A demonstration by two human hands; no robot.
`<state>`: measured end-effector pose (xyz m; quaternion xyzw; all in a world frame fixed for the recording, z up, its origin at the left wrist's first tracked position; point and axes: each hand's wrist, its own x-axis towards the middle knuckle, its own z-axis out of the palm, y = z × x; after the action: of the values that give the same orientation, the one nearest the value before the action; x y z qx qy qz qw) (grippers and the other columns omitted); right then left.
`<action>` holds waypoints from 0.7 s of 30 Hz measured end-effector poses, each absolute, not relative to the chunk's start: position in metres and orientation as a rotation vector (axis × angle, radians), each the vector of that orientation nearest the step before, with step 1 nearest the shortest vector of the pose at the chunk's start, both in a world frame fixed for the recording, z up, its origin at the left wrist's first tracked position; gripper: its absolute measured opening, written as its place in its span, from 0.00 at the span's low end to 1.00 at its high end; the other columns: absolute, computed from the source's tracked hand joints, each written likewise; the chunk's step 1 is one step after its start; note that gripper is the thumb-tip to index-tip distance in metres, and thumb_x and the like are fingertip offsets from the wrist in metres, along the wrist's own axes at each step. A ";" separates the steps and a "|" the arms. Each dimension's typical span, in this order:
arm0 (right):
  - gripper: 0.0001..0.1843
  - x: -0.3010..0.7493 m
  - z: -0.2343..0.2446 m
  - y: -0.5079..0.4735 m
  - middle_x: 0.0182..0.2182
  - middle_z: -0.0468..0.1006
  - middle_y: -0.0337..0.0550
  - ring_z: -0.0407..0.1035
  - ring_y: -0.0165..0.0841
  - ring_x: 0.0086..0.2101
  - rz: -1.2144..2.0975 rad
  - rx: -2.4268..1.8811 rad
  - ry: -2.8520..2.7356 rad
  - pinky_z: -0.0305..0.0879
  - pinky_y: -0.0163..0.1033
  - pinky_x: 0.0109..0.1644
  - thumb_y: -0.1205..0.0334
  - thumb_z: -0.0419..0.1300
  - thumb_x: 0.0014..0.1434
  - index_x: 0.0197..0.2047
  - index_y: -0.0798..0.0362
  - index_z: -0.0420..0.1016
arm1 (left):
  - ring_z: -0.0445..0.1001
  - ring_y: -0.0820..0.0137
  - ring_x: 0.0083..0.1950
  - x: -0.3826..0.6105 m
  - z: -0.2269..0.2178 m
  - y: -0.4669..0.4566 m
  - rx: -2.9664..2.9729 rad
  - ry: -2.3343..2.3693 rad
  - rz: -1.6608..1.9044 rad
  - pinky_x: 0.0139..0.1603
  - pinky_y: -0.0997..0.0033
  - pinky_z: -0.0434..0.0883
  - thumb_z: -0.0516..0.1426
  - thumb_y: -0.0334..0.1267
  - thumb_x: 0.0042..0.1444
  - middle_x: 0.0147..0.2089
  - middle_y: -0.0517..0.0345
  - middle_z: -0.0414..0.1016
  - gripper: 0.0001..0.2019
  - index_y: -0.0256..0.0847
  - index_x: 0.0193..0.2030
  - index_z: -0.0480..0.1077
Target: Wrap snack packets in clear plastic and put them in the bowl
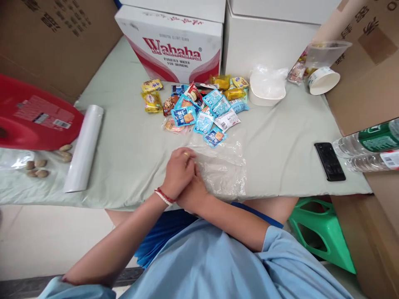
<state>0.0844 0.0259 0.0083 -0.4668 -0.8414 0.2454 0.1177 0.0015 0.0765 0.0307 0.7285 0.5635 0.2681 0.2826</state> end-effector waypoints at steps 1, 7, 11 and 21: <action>0.33 0.084 0.010 0.024 0.75 0.60 0.60 0.44 0.59 0.76 0.707 -1.391 -2.458 0.38 0.73 0.78 0.58 0.56 0.71 0.76 0.57 0.62 | 0.72 0.51 0.63 -0.003 0.025 0.089 1.936 1.589 0.772 0.70 0.41 0.67 0.50 0.33 0.64 0.55 0.44 0.77 0.14 0.42 0.47 0.77; 0.33 0.105 0.024 -0.009 0.73 0.64 0.58 0.52 0.53 0.74 0.820 -1.291 -2.455 0.49 0.64 0.78 0.51 0.61 0.70 0.73 0.56 0.68 | 0.66 0.49 0.74 -0.024 0.005 0.113 2.129 1.721 0.643 0.74 0.40 0.61 0.47 0.43 0.72 0.69 0.39 0.72 0.20 0.39 0.59 0.75; 0.24 0.173 0.046 0.031 0.61 0.79 0.51 0.71 0.44 0.61 0.839 -1.179 -2.341 0.68 0.53 0.69 0.56 0.57 0.72 0.68 0.47 0.74 | 0.57 0.48 0.80 -0.023 0.002 0.100 2.309 1.738 0.429 0.78 0.34 0.50 0.46 0.48 0.74 0.78 0.39 0.60 0.26 0.40 0.72 0.65; 0.33 0.280 0.042 0.219 0.70 0.69 0.54 0.52 0.56 0.72 0.152 -1.619 -2.598 0.43 0.70 0.75 0.67 0.60 0.64 0.72 0.50 0.69 | 0.55 0.50 0.81 -0.017 0.002 0.099 2.377 1.827 0.302 0.78 0.34 0.50 0.43 0.51 0.75 0.80 0.40 0.56 0.31 0.37 0.76 0.61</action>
<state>0.2797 0.2190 0.0420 -0.5278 -0.8470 0.0495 0.0382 -0.0168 0.0987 0.0018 0.7872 0.6052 0.1002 0.0640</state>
